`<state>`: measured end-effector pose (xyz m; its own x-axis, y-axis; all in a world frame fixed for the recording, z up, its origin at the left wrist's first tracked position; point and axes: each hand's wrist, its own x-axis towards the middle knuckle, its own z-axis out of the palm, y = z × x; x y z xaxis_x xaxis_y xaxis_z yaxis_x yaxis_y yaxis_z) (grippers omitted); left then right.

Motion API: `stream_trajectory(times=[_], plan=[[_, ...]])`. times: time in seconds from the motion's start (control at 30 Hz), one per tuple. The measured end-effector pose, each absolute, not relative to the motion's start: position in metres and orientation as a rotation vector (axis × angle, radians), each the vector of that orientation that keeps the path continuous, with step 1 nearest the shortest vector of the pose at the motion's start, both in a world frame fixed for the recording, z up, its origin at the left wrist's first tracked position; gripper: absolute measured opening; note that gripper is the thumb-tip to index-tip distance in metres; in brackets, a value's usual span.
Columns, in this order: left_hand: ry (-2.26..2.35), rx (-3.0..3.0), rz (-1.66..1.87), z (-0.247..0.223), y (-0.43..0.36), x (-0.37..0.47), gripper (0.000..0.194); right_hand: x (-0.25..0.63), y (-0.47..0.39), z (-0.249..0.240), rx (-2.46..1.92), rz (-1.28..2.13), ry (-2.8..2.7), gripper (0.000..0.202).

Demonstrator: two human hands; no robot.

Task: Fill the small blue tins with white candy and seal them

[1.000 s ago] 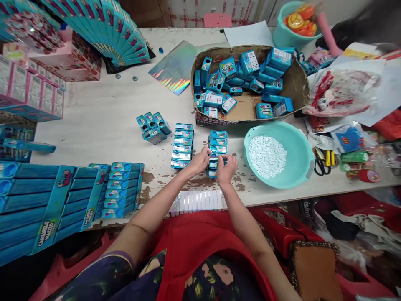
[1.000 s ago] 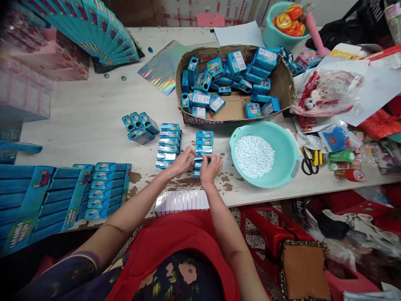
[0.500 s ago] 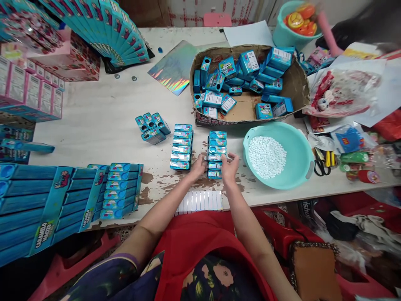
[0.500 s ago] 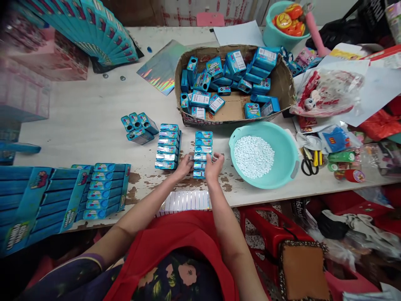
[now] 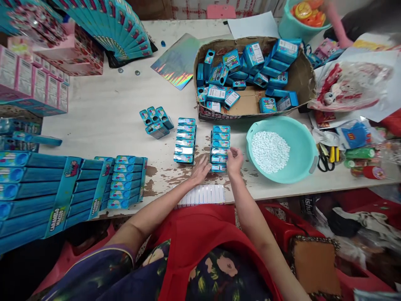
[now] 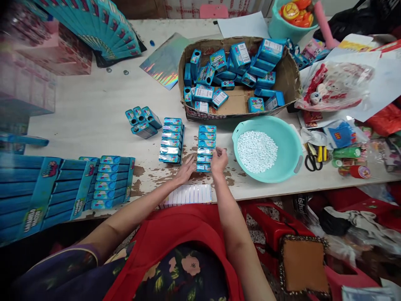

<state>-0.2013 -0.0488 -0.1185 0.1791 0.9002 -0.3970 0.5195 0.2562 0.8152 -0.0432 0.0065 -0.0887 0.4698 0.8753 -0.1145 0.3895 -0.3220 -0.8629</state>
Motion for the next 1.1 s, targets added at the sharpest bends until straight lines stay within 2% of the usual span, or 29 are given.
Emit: stream_trajectory(times=[0.13,0.27,0.33,0.43,0.57,0.73,0.87,1.1], plan=[[1.572,1.479,0.188,-0.110,-0.078,-0.260,0.052,-0.049,-0.045,-0.073,-1.706,0.485,-1.284,0.028],[1.554,1.363,-0.095,-0.114,-0.109,-0.307,0.036,-0.071,-0.100,-0.080,-1.430,0.756,-1.812,0.012],[1.423,1.279,-0.061,-0.118,-0.117,-0.321,0.028,-0.083,-0.114,-0.092,-1.385,0.894,-1.973,0.014],[1.323,1.075,0.096,-0.120,-0.123,-0.331,0.028,-0.100,-0.119,-0.108,-1.366,0.975,-2.156,0.018],[1.336,0.848,0.309,-0.118,-0.125,-0.332,0.028,-0.120,-0.118,-0.115,-1.272,0.966,-2.398,0.024],[1.396,0.804,0.380,-0.124,-0.125,-0.326,0.030,-0.140,-0.116,-0.115,-1.165,0.909,-2.624,0.028],[1.416,0.781,0.394,-0.131,-0.125,-0.324,0.034,-0.145,-0.117,-0.116,-1.120,0.857,-2.732,0.026],[1.471,0.759,0.389,-0.135,-0.124,-0.324,0.029,-0.142,-0.120,-0.114,-0.889,0.831,-2.801,0.016]])
